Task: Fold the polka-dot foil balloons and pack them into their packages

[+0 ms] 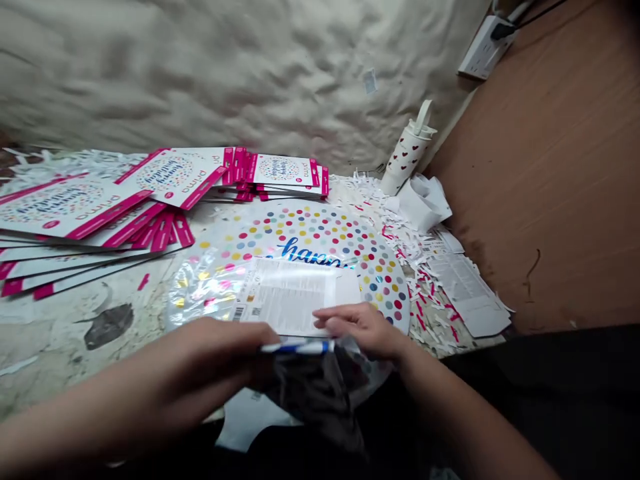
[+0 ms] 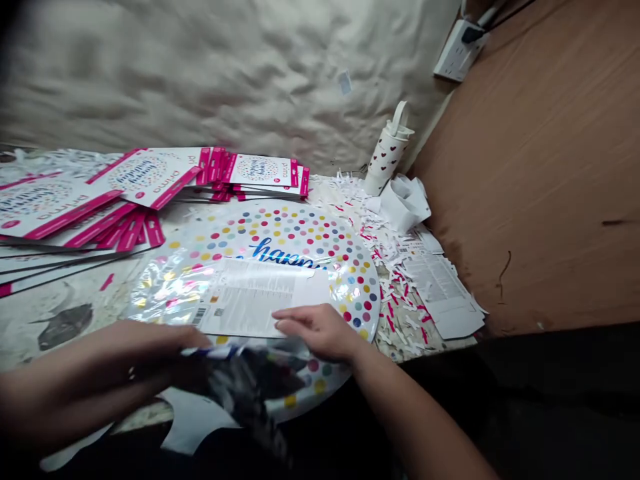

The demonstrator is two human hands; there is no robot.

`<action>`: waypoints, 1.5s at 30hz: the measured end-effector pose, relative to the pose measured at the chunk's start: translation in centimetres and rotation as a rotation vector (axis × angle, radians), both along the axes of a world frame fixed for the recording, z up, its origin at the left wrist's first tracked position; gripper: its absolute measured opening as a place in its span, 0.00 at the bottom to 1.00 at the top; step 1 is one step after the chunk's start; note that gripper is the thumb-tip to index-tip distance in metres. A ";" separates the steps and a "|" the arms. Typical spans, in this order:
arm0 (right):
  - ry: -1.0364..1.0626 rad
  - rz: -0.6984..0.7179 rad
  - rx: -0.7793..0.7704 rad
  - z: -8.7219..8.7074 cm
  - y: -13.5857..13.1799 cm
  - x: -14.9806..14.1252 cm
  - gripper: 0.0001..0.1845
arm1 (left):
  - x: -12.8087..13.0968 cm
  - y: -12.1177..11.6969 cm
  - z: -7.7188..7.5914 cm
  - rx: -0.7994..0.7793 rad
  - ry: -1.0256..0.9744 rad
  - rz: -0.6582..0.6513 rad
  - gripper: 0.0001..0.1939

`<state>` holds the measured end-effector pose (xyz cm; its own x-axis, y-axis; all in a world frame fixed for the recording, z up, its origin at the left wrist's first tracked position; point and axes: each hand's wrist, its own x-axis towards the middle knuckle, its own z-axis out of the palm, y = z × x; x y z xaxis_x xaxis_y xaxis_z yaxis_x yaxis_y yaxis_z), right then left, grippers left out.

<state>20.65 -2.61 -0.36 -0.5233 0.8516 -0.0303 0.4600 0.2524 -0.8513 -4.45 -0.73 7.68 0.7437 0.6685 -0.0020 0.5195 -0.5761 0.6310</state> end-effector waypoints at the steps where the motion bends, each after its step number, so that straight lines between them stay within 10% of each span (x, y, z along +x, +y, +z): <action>1: 0.115 0.027 -0.099 0.4 0.2 0.2 0.27 | 0.4 1.0 0.1 -0.049 0.026 -0.049 0.14; 8: 0.326 -0.375 -0.505 0.5 2.1 1.6 0.23 | 0.4 6.9 -5.3 0.026 0.093 0.052 0.22; 13: 0.291 -0.749 -0.477 -2.8 2.1 6.5 0.22 | -2.8 2.9 -10.2 0.370 0.455 0.039 0.31; 17: 0.373 -0.783 -0.510 -3.2 1.5 8.3 0.21 | -0.9 -0.4 -7.7 0.373 0.620 -0.016 0.19; 21: 0.332 -0.825 -0.423 -3.3 1.5 8.1 0.20 | 4.9 2.6 -5.3 0.361 0.528 -0.199 0.11; 26: 0.148 -0.858 -0.239 -3.5 0.8 7.7 0.19 | 8.8 6.5 -7.6 0.451 0.241 -0.387 0.08; 35: 0.069 -0.877 -0.072 -2.2 -0.4 6.8 0.18 | 8.3 6.3 -8.3 0.407 0.150 -0.391 0.08; 45: 0.174 -0.717 -0.339 0.0 0.0 5.9 0.18 | 8.3 6.3 -7.9 0.512 0.136 -0.383 0.06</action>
<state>26.57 -2.57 -0.40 0.1253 0.9406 -0.3155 0.2662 -0.3383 -0.9026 3.90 5.59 -0.21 0.9451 0.2975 0.1348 0.2736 -0.9466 0.1708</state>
